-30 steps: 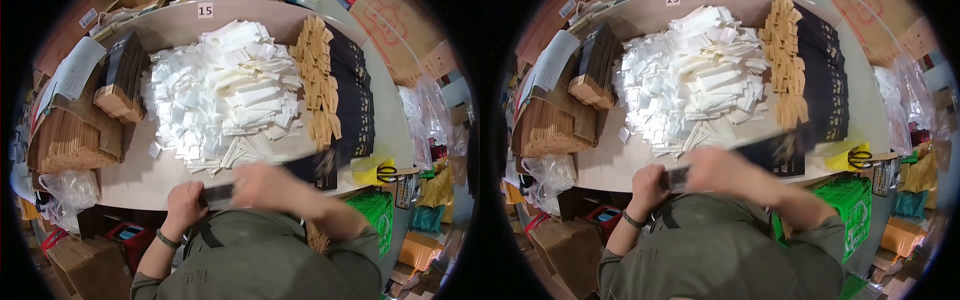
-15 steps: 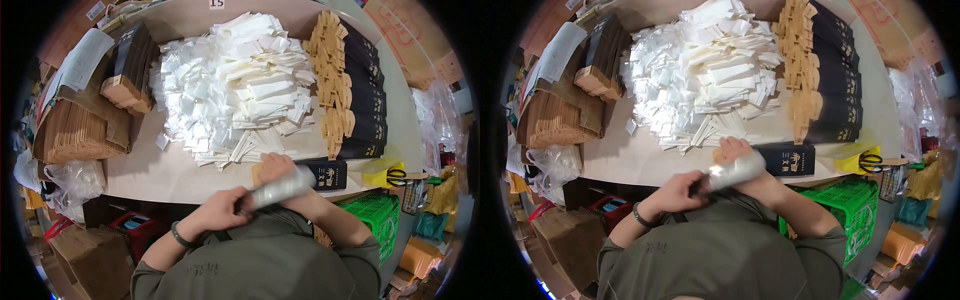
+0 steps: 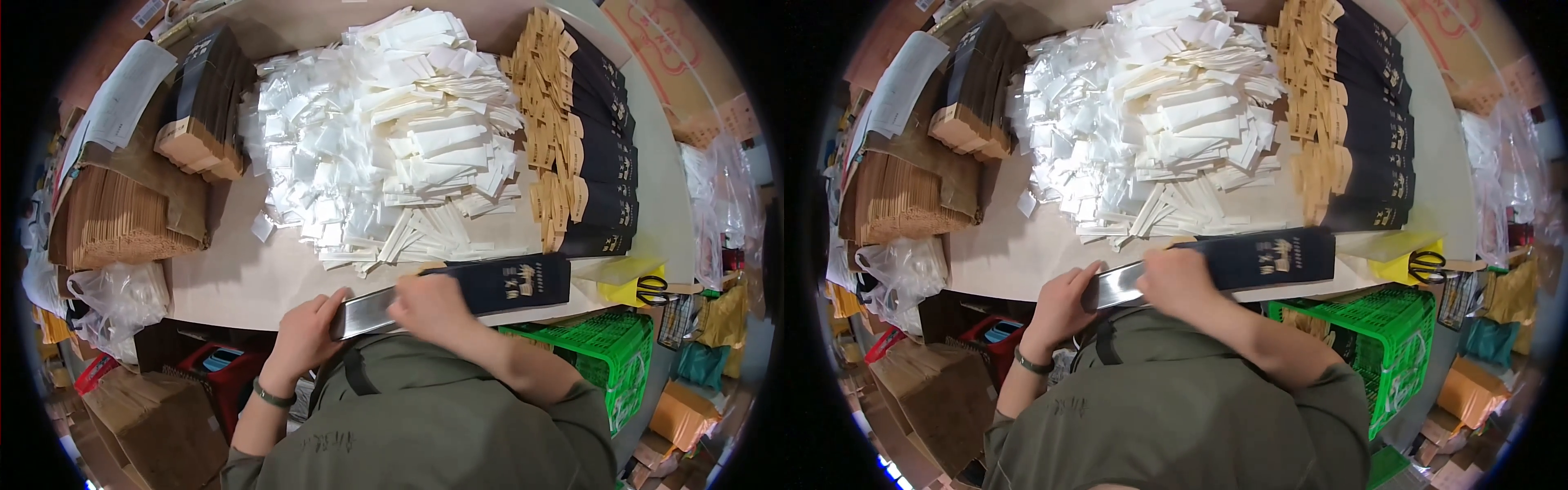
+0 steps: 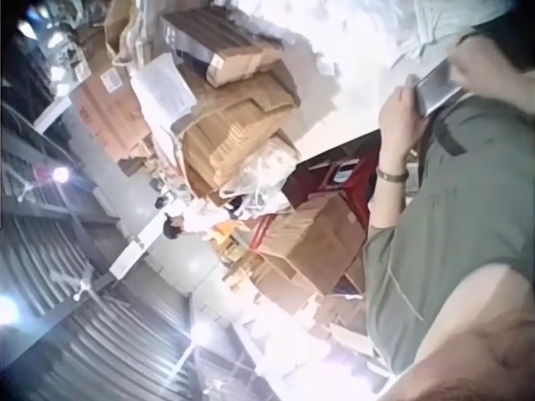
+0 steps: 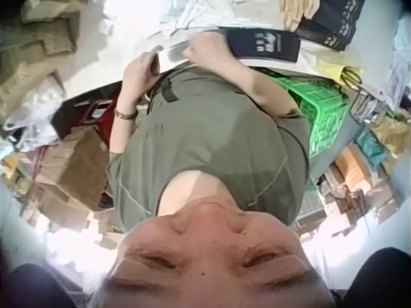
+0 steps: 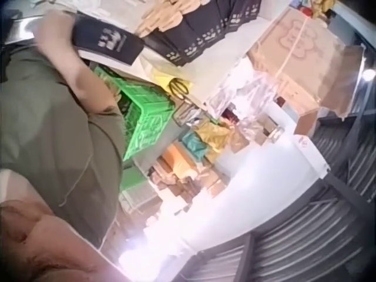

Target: Packaging pairs of disposable wooden chopsticks into individual paper sleeves at a manufacturing station.

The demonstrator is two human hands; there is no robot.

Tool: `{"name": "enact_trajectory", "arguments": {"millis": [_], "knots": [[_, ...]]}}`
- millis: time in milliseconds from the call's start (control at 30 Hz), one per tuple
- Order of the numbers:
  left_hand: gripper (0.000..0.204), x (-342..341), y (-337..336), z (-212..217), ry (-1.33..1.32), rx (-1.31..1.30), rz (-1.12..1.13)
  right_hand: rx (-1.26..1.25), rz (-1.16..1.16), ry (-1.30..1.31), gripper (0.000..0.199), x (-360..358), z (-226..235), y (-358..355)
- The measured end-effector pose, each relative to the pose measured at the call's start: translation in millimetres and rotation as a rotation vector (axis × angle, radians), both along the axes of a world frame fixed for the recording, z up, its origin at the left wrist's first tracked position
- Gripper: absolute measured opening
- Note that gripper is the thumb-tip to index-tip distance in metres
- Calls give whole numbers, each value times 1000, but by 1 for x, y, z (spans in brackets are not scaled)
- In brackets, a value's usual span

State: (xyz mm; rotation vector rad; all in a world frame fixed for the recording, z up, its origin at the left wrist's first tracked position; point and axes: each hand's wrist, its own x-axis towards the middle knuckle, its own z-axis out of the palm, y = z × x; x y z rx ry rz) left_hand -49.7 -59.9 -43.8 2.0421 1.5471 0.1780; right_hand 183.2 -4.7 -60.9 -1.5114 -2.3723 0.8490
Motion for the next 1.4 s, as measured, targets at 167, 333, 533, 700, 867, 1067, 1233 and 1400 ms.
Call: {"name": "enact_trajectory", "arguments": {"millis": [167, 333, 533, 700, 867, 1067, 1233, 1400], "knots": [[79, -19, 33, 5, -115, 204, -9, 28, 12, 127, 20, -1, 12, 34], [46, -88, 87, -41, 97, 552, 465, -66, 26, 8, 22, 50, -13, 90], [28, -94, 85, -45, -106, 280, 663, 301, 124, 25, 14, 68, 7, 109], [16, -42, 13, -30, -696, 244, 806, 576, -13, 40, 11, 83, 27, 169], [28, 14, -25, -54, -197, 527, 367, 562, 141, -196, 15, 88, -10, 193], [47, -26, 4, -11, -176, 622, 382, 270, -212, -116, 20, 57, 41, 144], [17, -201, 52, 116, 253, 1145, 719, -2, 62, 127, 18, -10, 60, 68], [28, -291, 98, 140, 598, 760, 798, 123, 450, -177, 7, -62, 10, 17]]}}
